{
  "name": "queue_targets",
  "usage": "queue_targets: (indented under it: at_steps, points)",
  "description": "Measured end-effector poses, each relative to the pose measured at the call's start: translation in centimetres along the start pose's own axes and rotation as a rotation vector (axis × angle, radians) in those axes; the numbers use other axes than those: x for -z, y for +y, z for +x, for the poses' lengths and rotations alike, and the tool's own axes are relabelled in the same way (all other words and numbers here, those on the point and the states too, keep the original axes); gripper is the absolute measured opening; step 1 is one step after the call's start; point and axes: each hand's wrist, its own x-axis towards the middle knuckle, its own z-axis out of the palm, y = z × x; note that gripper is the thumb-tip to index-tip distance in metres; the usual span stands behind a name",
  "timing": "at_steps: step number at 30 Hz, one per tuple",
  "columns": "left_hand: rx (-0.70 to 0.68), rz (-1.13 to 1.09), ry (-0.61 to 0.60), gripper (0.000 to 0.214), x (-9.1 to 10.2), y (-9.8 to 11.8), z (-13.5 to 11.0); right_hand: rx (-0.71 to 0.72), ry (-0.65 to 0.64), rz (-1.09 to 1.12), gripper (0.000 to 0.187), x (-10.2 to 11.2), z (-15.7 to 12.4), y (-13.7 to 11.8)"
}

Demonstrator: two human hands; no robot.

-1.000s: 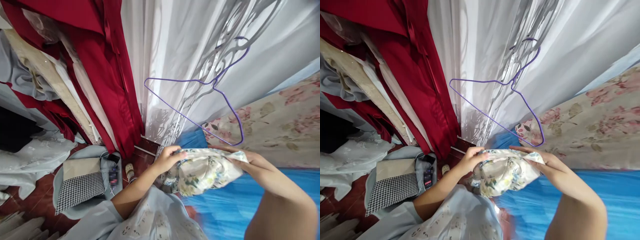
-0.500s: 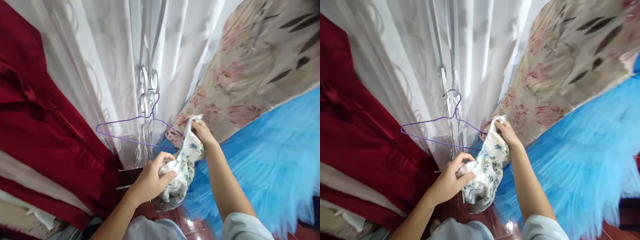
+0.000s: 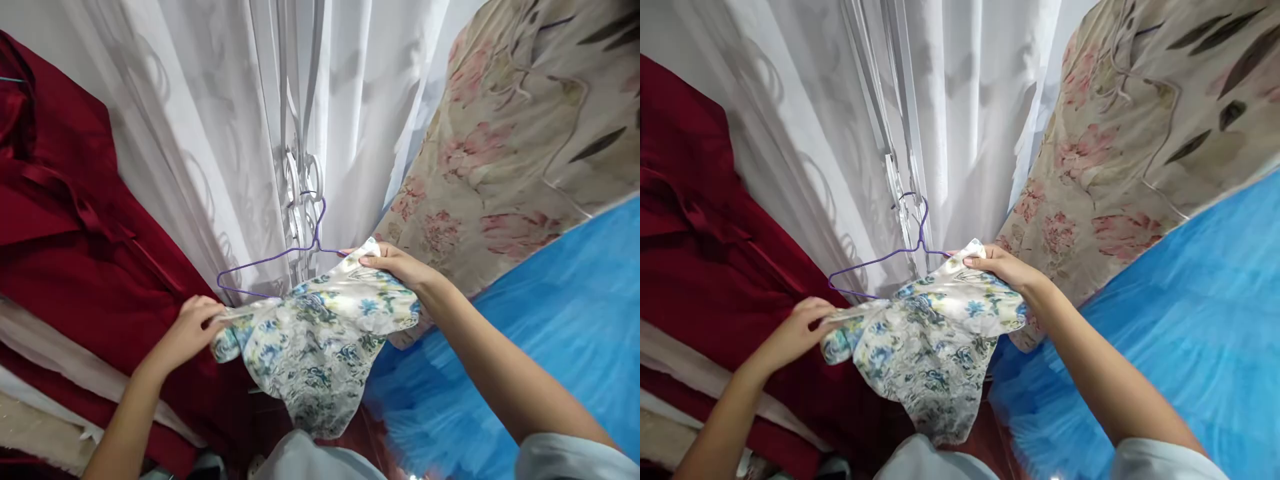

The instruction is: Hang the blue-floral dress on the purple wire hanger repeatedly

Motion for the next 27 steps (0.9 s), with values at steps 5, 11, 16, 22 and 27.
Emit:
queue_targets:
  at_steps: [5, 11, 16, 22, 27]
  points:
    - [-0.095, 0.348, 0.397, 0.027, 4.1, -0.8, 2.6, -0.043, -0.025, 0.044, 0.038, 0.2, 0.8, -0.6]
    - [-0.161, 0.074, 0.359, 0.028, 2.3, 7.6, 7.3, -0.087, -0.107, 0.049, 0.041, 0.2, 0.9, 0.7]
    - [0.009, 0.04, 0.437, 0.027, -1.4, 9.5, 9.3, 0.019, -0.075, -0.032, 0.054, 0.3, -0.8, 2.5]
    - [0.221, 0.015, 0.466, 0.029, -2.1, 7.0, 6.8, 0.322, 0.238, -0.386, 0.035, 1.2, -6.5, 5.0]
    - [0.231, -0.161, 0.586, 0.035, -2.8, 6.9, 4.5, 0.345, 0.403, -0.312, 0.038, 0.7, -8.4, 5.3]
